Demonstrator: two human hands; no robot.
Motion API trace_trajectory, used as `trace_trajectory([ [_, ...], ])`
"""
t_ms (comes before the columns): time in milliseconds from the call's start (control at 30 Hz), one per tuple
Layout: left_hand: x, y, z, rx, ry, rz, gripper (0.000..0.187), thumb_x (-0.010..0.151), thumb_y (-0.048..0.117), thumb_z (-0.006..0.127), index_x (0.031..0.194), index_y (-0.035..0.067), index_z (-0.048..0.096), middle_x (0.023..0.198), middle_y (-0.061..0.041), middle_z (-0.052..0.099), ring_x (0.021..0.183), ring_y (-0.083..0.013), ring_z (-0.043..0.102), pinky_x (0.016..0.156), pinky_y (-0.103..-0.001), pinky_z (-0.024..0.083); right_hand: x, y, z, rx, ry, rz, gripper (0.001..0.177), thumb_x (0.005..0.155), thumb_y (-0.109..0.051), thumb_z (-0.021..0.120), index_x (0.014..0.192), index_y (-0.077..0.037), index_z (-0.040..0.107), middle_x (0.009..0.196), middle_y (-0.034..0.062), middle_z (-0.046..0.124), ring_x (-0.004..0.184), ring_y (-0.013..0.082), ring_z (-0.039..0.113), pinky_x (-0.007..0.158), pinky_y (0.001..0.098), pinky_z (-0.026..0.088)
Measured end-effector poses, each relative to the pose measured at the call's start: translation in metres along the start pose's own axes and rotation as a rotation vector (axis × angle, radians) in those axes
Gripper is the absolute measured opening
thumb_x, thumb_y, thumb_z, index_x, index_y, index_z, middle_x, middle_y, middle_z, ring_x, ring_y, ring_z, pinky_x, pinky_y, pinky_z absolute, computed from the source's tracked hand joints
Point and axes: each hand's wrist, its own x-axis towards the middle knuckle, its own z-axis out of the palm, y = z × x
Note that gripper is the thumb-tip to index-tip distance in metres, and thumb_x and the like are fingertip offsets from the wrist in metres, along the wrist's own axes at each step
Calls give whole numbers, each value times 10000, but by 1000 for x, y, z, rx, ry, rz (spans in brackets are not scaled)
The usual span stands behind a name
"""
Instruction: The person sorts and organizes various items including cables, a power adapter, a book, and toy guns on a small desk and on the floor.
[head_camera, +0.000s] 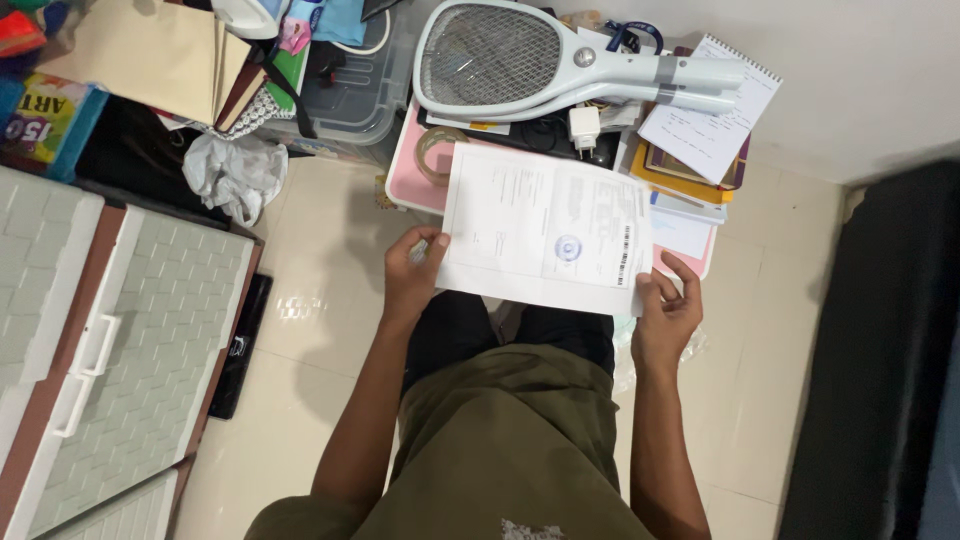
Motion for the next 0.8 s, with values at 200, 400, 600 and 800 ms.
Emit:
trace_trajectory([
  [200, -10, -16, 4, 55, 18, -110, 146, 943, 150, 708, 951, 4, 705, 866, -13, 674, 855, -112, 610, 823, -273, 503, 11, 21, -1, -121, 13, 22, 387, 950, 31, 654, 1326, 8, 563, 1018, 101, 734, 953, 137, 690, 837, 260, 552],
  [400, -37, -49, 3, 59, -160, -222, 112, 873, 77, 749, 903, -16, 693, 830, -49, 657, 800, -133, 624, 752, -300, 524, 53, 42, -1, -264, -52, -168, 268, 995, 46, 650, 1261, 29, 621, 1164, 77, 693, 1043, 135, 661, 867, 252, 528],
  [600, -51, -49, 4, -113, -397, -499, 222, 844, 61, 734, 1040, -31, 685, 856, -93, 712, 579, -141, 680, 516, -293, 562, 77, 23, 19, -328, -181, -223, 318, 1010, 34, 641, 1326, 20, 610, 1114, 93, 713, 1019, 139, 669, 946, 269, 532],
  [800, -58, -34, 6, 3, -513, -596, 322, 839, 56, 760, 1110, -74, 643, 882, -115, 726, 621, -154, 708, 560, -311, 576, 84, -10, 33, -255, -253, -277, 336, 1017, 20, 675, 1344, 23, 599, 1168, 116, 720, 1100, 160, 686, 957, 277, 539],
])
